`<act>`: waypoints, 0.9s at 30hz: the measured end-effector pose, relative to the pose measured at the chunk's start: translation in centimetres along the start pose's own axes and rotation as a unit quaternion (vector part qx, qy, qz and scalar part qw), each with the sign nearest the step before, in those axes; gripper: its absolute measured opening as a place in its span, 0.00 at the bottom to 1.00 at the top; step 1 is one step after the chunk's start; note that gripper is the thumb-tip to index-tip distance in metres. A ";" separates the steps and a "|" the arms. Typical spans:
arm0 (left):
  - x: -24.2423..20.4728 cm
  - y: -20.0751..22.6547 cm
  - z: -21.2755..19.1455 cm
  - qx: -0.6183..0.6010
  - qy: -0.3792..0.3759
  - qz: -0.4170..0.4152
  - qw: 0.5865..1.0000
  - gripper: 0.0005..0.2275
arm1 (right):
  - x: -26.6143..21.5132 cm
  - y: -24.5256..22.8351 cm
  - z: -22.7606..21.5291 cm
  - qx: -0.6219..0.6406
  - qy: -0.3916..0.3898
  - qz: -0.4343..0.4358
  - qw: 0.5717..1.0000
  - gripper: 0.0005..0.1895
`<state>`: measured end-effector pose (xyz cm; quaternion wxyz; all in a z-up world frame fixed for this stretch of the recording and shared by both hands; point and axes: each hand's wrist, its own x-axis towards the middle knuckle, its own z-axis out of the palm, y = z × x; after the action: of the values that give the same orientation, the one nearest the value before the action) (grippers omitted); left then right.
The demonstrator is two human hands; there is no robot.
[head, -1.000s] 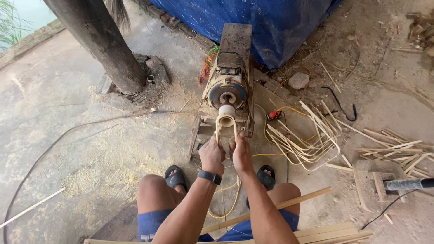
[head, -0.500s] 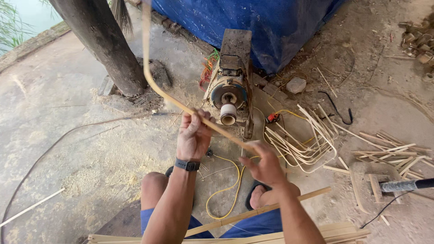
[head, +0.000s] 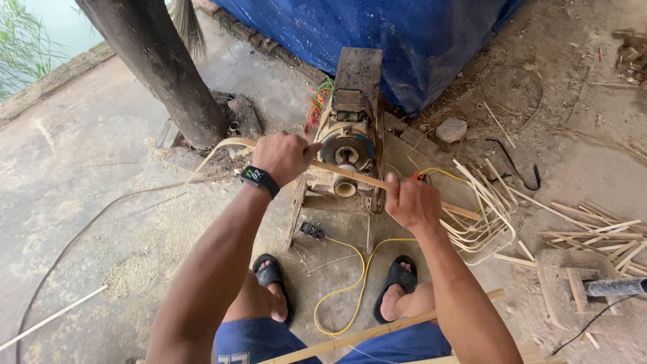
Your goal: The person uses a specialized motor-driven tool to shape and bend thin bamboo strips into a curved U-shape, working on them one at a time and adding them to a stack on the ground.
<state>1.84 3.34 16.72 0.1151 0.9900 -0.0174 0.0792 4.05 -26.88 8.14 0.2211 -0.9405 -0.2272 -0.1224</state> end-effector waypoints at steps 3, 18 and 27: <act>1.4 -1.8 1.6 0.024 -0.011 -0.023 0.999 0.20 | 1.1 0.4 1.8 -0.031 -0.074 0.037 0.996 0.37; 1.4 -2.0 1.5 0.006 0.065 -0.073 0.995 0.12 | 0.2 -0.8 6.1 0.115 0.019 0.092 0.989 0.33; 2.1 -2.0 4.1 0.031 0.042 -0.087 0.995 0.16 | -1.7 1.2 15.1 0.448 -0.020 0.183 0.875 0.26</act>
<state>4.63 4.35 12.65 0.0911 0.9867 0.0762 0.1110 5.15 -21.30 -6.04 0.6325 -0.7679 -0.0855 0.0539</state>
